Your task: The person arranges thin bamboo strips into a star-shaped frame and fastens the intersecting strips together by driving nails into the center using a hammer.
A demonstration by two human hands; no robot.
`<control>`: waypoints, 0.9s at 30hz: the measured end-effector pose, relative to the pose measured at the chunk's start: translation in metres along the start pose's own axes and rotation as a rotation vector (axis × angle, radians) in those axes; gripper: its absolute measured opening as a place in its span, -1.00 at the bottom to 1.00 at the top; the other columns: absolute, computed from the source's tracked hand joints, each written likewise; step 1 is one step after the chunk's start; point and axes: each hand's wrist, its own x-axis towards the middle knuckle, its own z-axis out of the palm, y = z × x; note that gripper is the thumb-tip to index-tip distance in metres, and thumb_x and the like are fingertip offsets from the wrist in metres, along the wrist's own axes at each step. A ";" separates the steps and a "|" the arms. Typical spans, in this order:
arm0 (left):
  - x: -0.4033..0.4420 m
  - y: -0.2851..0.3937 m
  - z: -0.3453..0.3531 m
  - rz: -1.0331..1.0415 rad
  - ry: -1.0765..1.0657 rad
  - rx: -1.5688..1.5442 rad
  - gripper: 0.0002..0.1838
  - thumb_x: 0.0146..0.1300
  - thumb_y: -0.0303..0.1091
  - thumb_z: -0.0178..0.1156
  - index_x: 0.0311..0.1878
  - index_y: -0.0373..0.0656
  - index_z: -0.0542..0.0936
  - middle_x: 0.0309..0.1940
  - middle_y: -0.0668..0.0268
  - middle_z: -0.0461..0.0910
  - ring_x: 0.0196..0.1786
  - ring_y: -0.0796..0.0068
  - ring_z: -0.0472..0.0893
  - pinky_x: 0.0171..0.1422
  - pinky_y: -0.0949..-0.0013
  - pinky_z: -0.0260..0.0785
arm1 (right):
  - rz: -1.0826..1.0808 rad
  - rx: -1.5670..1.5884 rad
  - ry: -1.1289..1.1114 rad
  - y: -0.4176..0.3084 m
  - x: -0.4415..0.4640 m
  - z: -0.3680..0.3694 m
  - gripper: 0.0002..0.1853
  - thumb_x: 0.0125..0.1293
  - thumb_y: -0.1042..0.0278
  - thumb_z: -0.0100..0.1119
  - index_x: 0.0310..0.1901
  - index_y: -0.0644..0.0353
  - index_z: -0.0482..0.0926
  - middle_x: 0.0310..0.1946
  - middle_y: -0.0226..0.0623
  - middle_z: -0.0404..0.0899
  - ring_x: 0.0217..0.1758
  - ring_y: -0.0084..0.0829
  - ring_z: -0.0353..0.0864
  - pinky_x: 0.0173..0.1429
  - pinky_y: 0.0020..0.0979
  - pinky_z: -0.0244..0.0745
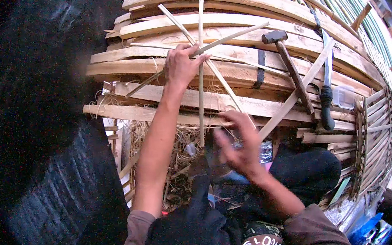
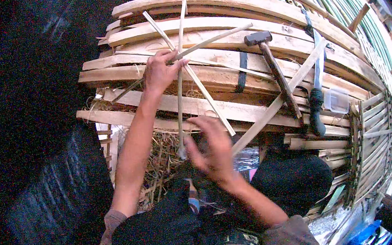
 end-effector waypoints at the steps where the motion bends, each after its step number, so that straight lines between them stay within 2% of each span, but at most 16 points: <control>1: 0.001 0.000 -0.001 -0.029 -0.033 -0.039 -0.45 0.03 0.18 0.40 0.02 0.04 0.72 -0.03 0.27 0.65 0.01 0.09 0.55 0.10 0.11 0.46 | -0.022 -0.100 0.092 0.012 0.003 -0.020 -0.53 0.11 0.42 0.37 0.08 0.30 0.50 -0.07 -0.02 0.57 0.12 -0.04 0.52 0.26 -0.14 0.38; 4: 0.003 -0.004 0.001 -0.020 -0.039 -0.081 -0.44 0.04 0.18 0.39 0.03 0.04 0.71 -0.10 0.28 0.69 -0.03 0.12 0.62 0.04 0.11 0.50 | -0.040 -0.574 0.293 0.068 0.037 -0.084 -0.52 0.11 0.35 0.37 0.08 0.24 0.50 -0.06 -0.02 0.56 0.07 -0.04 0.52 0.19 -0.12 0.41; 6: 0.004 -0.003 0.000 -0.043 -0.056 -0.076 -0.44 0.05 0.18 0.38 0.05 0.06 0.70 -0.10 0.27 0.70 -0.04 0.16 0.66 0.01 0.12 0.52 | 0.043 -0.918 0.239 0.102 0.046 -0.114 -0.47 0.16 0.28 0.32 0.17 0.20 0.44 0.01 0.00 0.51 0.07 -0.01 0.49 0.17 -0.08 0.40; 7: 0.004 -0.001 -0.002 -0.051 -0.066 -0.078 -0.45 0.05 0.17 0.39 0.05 0.07 0.70 -0.11 0.25 0.70 -0.07 0.18 0.68 -0.01 0.10 0.53 | 0.038 -0.921 0.242 0.104 0.048 -0.121 -0.47 0.16 0.28 0.32 0.17 0.20 0.44 0.01 0.00 0.51 0.07 -0.01 0.49 0.17 -0.08 0.40; 9: 0.002 0.002 -0.004 -0.056 -0.060 -0.086 -0.45 0.05 0.17 0.39 0.05 0.07 0.70 -0.11 0.25 0.70 -0.08 0.18 0.68 -0.01 0.10 0.53 | 0.018 -1.120 0.218 0.109 0.051 -0.129 -0.42 0.21 0.24 0.25 0.26 0.17 0.36 0.06 0.02 0.46 0.09 0.03 0.46 0.18 -0.05 0.38; 14: 0.003 0.006 -0.009 -0.084 -0.101 -0.089 -0.42 0.07 0.16 0.39 0.09 0.02 0.68 -0.12 0.17 0.70 -0.06 0.16 0.69 0.01 0.17 0.52 | 0.045 -1.092 0.124 0.127 0.059 -0.140 -0.40 0.26 0.26 0.20 0.32 0.15 0.29 0.00 -0.04 0.48 0.05 0.03 0.49 0.08 -0.03 0.45; 16: 0.004 0.008 -0.013 -0.075 -0.116 -0.071 -0.41 0.06 0.16 0.39 0.08 0.01 0.68 -0.07 0.17 0.69 -0.04 0.15 0.68 0.03 0.17 0.51 | 0.178 -1.110 0.073 0.132 0.065 -0.142 -0.46 0.33 0.29 0.13 0.32 0.16 0.30 -0.05 -0.09 0.51 0.02 0.02 0.52 0.01 -0.01 0.49; 20: 0.005 0.006 -0.014 -0.085 -0.134 -0.090 -0.41 0.07 0.16 0.39 0.07 -0.02 0.69 0.00 0.18 0.66 0.00 0.15 0.67 0.06 0.17 0.51 | 0.200 -1.068 0.045 0.122 0.073 -0.149 -0.51 0.39 0.31 0.06 0.33 0.17 0.30 -0.06 -0.05 0.55 0.00 0.03 0.56 -0.02 0.00 0.51; 23: 0.005 0.003 -0.012 -0.078 -0.122 -0.061 -0.41 0.06 0.19 0.38 0.06 0.01 0.70 0.02 0.29 0.63 0.05 0.20 0.64 0.10 0.10 0.49 | 0.182 -0.803 0.050 0.106 0.070 -0.155 -0.51 0.44 0.28 0.03 0.34 0.18 0.27 -0.03 0.12 0.60 -0.03 0.07 0.63 0.01 -0.04 0.52; 24: 0.005 0.005 -0.013 -0.084 -0.122 -0.063 -0.41 0.06 0.19 0.38 0.06 0.01 0.70 0.02 0.29 0.63 0.05 0.20 0.64 0.10 0.10 0.49 | 0.181 -0.805 0.043 0.100 0.068 -0.154 -0.51 0.44 0.28 0.03 0.34 0.18 0.27 -0.03 0.12 0.60 -0.03 0.07 0.63 0.01 -0.04 0.52; 27: 0.006 0.004 -0.013 -0.111 -0.151 -0.070 -0.42 0.04 0.20 0.39 0.05 0.07 0.70 0.04 0.28 0.61 0.06 0.20 0.63 0.10 0.11 0.50 | 0.304 -0.452 0.036 0.082 0.062 -0.138 -0.55 0.43 0.21 0.10 0.27 0.19 0.35 -0.04 0.10 0.61 -0.02 0.00 0.66 0.01 -0.14 0.50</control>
